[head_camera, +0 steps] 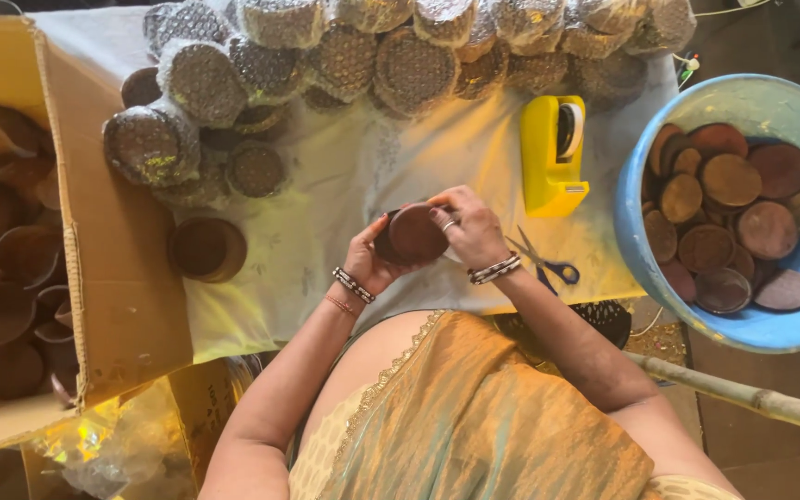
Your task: The person packages small clay pottery bowls by wrapping them in bubble wrap, using tape to secure the packaging, and placing them onto a workspace next to already wrapped items.
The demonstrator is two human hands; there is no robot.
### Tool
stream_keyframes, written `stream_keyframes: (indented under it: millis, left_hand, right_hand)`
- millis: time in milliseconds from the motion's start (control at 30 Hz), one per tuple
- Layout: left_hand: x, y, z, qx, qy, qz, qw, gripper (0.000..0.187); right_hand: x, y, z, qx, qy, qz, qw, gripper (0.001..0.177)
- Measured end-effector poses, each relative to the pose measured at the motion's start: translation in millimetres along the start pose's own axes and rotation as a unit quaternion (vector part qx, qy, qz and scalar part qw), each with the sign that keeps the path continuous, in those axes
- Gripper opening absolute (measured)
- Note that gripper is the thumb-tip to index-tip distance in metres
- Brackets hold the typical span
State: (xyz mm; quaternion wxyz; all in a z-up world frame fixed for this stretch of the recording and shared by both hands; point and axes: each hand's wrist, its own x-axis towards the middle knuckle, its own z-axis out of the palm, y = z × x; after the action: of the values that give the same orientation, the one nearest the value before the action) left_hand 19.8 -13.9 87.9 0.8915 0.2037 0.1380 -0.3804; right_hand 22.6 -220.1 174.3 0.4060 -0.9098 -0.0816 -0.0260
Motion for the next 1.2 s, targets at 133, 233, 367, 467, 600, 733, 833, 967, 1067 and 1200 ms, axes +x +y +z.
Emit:
stream_keyframes:
  millis: [133,233,367,467,600,733,833,967,1067,1200]
  left_hand:
    - [-5.8,8.6,-19.8,-0.038,0.015,0.029,0.999,0.046]
    - [-5.4,13.1,-40.7,-0.072,0.03,0.046,0.996,0.044]
    - [2.5,11.8,-57.1,-0.001,0.129,0.029,0.991,0.046]
    - [8.4,7.5,-65.3,0.046,0.175,0.008,0.984,0.047]
    - [17.2,7.7,-79.6,0.072,0.208,0.017,0.975,0.048]
    - [13.0,16.3,-83.7,0.082,0.226,0.035,0.97,0.048]
    - [13.0,16.8,-91.8,0.078,0.237,0.046,0.967,0.048]
    - [13.0,14.0,-97.6,0.092,0.256,0.037,0.962,0.049]
    - [15.2,11.4,-99.3,0.105,0.267,0.027,0.958,0.049]
    - [19.9,9.8,-105.7,0.126,0.284,0.027,0.95,0.049]
  right_hand:
    - [2.9,29.1,1.3,0.095,0.0,0.098,0.991,0.018]
    - [1.0,49.1,9.1,0.169,0.005,0.181,0.969,0.021]
    - [-1.7,70.1,26.0,0.219,0.015,0.175,0.96,0.021]
    - [0.3,55.5,25.9,0.215,0.024,0.175,0.96,0.021]
    - [4.6,22.3,14.8,0.018,0.059,0.146,0.987,0.019]
    - [-1.2,43.8,34.9,-0.048,0.061,0.121,0.99,0.02]
    - [-7.2,65.4,56.2,-0.056,0.046,0.103,0.992,0.019]
    - [-8.3,57.4,58.2,-0.152,0.052,0.065,0.985,0.019]
    - [-8.1,46.2,55.0,-0.188,0.045,0.057,0.98,0.024]
    - [-5.9,51.5,59.5,-0.151,0.017,0.074,0.986,0.03]
